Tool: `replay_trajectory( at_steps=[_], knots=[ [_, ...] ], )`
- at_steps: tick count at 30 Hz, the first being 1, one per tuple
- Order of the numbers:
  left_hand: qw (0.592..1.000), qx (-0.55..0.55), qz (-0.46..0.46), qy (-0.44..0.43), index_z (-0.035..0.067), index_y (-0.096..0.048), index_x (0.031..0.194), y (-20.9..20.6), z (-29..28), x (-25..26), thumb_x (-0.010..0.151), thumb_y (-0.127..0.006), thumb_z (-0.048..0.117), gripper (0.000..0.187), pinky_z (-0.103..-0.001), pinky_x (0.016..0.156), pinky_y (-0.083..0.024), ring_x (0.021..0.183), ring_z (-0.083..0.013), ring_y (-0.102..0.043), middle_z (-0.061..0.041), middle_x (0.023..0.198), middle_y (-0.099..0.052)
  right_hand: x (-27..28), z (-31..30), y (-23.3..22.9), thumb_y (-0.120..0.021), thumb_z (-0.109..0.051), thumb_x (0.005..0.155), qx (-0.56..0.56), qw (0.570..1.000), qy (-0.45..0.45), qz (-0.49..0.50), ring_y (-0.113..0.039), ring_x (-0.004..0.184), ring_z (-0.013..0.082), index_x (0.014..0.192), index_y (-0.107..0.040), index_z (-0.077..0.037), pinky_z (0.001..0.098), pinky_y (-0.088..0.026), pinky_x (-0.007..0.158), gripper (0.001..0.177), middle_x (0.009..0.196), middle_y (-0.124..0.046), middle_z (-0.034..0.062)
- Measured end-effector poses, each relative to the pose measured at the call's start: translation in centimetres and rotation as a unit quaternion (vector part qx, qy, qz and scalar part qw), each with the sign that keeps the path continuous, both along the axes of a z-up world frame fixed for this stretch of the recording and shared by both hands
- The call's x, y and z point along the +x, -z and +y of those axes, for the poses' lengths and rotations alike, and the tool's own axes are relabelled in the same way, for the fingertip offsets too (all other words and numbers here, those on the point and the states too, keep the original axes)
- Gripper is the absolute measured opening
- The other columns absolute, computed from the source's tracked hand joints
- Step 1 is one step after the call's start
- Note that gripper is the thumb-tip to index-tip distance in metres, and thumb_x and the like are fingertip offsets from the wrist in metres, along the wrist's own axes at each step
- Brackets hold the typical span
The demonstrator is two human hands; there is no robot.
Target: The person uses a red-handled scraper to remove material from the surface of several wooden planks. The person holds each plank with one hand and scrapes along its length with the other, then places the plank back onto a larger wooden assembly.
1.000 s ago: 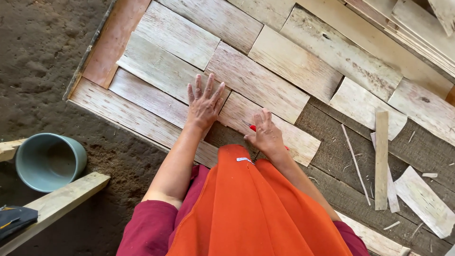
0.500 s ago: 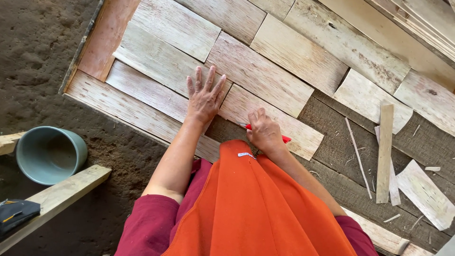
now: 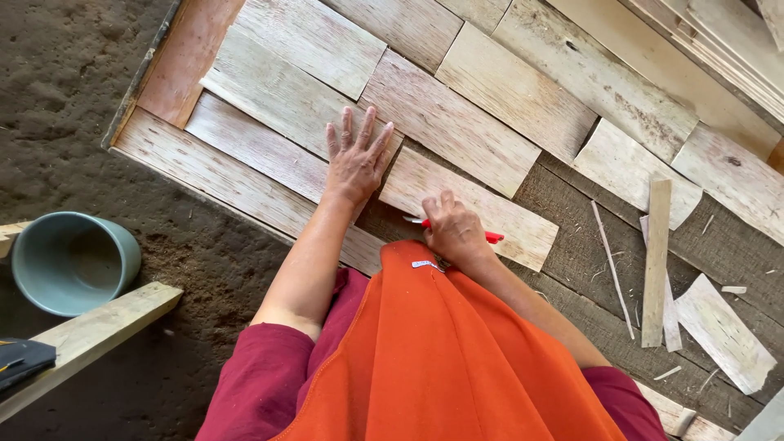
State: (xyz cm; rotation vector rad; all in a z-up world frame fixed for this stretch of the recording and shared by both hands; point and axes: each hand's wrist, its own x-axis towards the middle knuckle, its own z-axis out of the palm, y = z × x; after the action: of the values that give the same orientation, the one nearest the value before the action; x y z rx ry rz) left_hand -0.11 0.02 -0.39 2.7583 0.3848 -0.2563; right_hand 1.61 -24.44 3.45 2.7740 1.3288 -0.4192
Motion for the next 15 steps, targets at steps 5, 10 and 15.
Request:
replay_trajectory(
  at_steps=[5, 10, 15],
  knots=[
    [1.0, 0.006, -0.006, 0.0, 0.042, -0.031, 0.16, 0.1, 0.0, -0.2, 0.108, -0.029, 0.048, 0.052, -0.06, 0.121, 0.007, 0.154, -0.0351, 0.011, 0.006, 0.172, -0.002, -0.1, 1.1, -2.9, -0.077, -0.037, 0.081, -0.005, 0.995, 0.061, 0.076, -0.071, 0.087, 0.0426, 0.132, -0.055, -0.012, 0.0561, -0.062, 0.07, 0.061, 0.124, -0.049, 0.0208],
    [1.0, 0.001, -0.011, 0.004, 0.041, -0.031, 0.16, 0.4, 0.0, -0.2, 0.109, -0.03, 0.048, 0.052, -0.06, 0.121, 0.006, 0.154, -0.0357, 0.011, 0.005, 0.172, -0.002, 1.1, 2.3, -6.1, -0.083, -0.035, 0.081, -0.086, 0.981, 0.105, 0.136, -0.07, 0.102, 0.0464, 0.149, -0.046, -0.008, 0.0621, -0.059, 0.084, 0.082, 0.154, -0.03, 0.0323],
    [1.0, 0.01, 0.001, 0.006, 0.043, -0.028, 0.161, 0.5, 0.0, -0.3, 0.108, -0.029, 0.049, 0.053, -0.06, 0.121, 0.008, 0.154, -0.036, 0.013, 0.006, 0.172, 0.002, 0.4, 2.4, -5.4, -0.079, -0.046, 0.079, -0.098, 0.987, 0.08, 0.096, -0.073, 0.091, 0.0436, 0.145, -0.047, -0.012, 0.057, -0.063, 0.075, 0.081, 0.147, -0.037, 0.0282]
  ],
)
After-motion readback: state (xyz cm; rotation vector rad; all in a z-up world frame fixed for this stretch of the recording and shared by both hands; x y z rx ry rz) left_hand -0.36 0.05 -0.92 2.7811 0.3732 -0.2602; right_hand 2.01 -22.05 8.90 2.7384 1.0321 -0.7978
